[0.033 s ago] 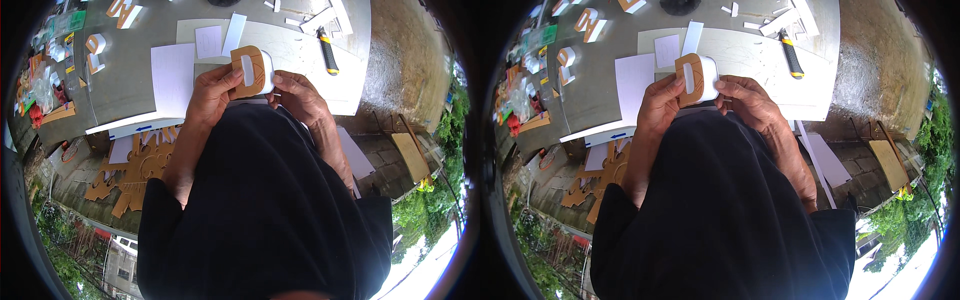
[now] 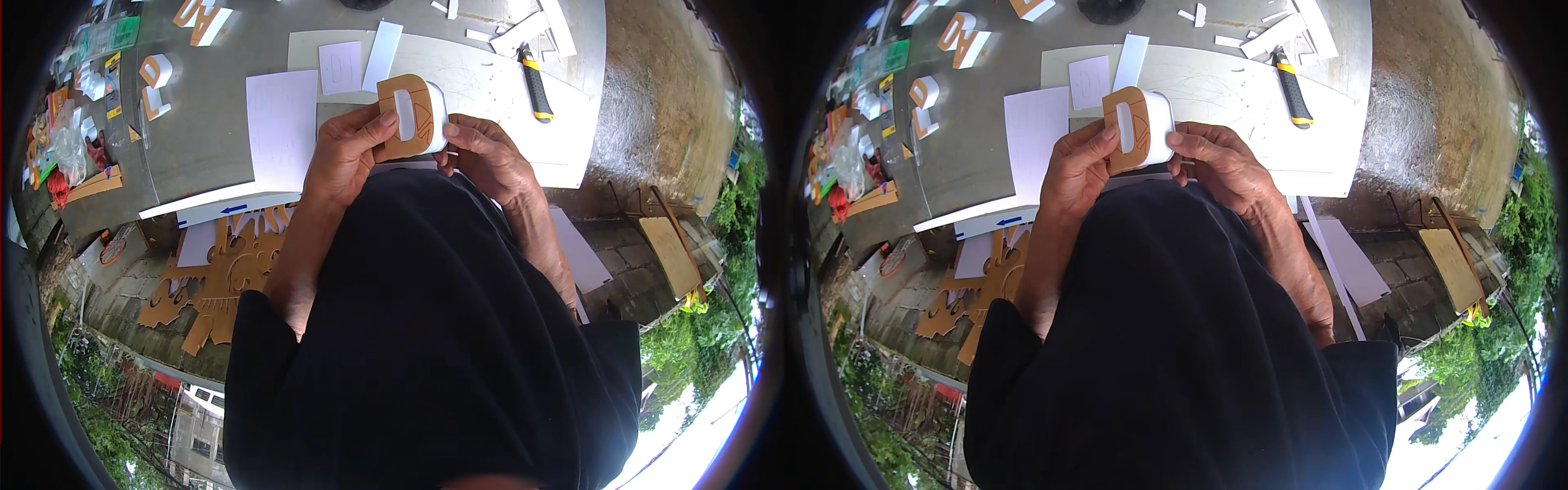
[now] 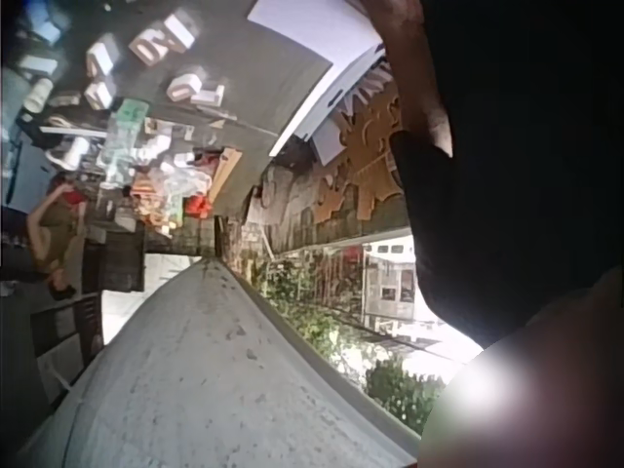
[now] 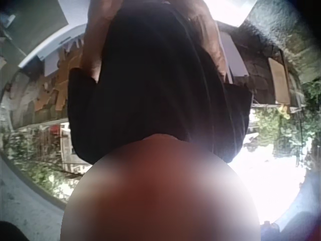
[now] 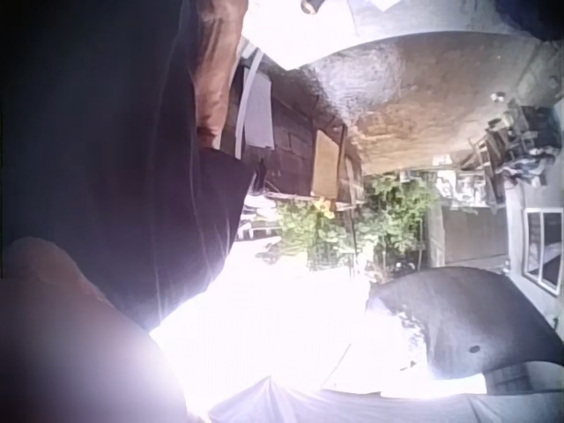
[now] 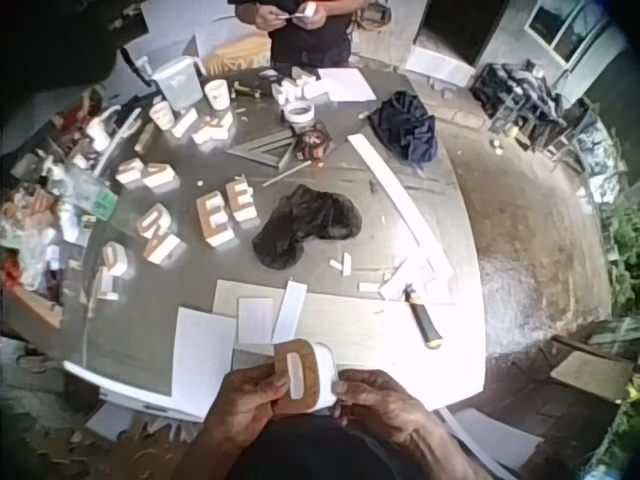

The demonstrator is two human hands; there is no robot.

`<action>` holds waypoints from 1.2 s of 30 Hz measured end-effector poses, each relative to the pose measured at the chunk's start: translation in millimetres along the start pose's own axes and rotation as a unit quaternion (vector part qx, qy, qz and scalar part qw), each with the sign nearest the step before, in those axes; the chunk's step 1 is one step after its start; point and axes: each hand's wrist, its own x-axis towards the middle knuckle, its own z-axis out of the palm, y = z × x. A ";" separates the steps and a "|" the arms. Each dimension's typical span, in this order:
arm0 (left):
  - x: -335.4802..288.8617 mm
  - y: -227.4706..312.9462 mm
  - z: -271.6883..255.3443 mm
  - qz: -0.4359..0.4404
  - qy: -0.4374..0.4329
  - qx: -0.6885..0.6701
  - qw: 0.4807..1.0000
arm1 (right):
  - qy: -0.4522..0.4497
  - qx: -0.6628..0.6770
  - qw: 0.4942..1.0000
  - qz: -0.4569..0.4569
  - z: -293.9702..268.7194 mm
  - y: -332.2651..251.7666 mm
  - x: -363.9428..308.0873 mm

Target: Cutting out and assembling letters for a 3D sign.

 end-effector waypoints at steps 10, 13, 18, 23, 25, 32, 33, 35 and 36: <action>-2.1 0.3 4.1 0.004 0.003 0.027 1.000 | -0.025 0.020 0.999 -0.011 -1.8 3.0 0.3; 0.4 2.5 6.0 0.002 0.005 0.074 0.997 | -0.027 0.027 0.999 -0.009 -4.5 3.5 -0.1; -4.5 7.1 14.1 0.039 -0.002 0.143 0.989 | -0.036 -0.022 0.999 -0.025 -1.8 -1.5 -7.5; -3.1 11.5 26.1 0.144 0.014 0.258 0.955 | -0.028 -0.104 0.987 -0.117 -1.2 -11.7 -2.1; -6.1 15.1 34.6 0.154 0.020 0.270 0.950 | -0.006 -0.138 0.981 -0.133 6.2 -16.3 -1.4; -19.8 33.1 57.9 0.272 0.014 0.405 0.873 | 0.012 -0.139 0.970 -0.198 17.6 -26.2 -8.6; -21.4 34.3 59.4 0.294 0.015 0.421 0.858 | -0.003 -0.101 0.972 -0.212 14.3 -26.1 -8.7; -22.8 33.0 56.6 0.271 0.015 0.335 0.902 | -0.008 -0.056 0.974 -0.220 6.0 -24.7 -7.8; -23.2 32.0 55.6 0.245 0.012 0.248 0.937 | -0.006 -0.057 0.974 -0.219 4.5 -24.5 -7.5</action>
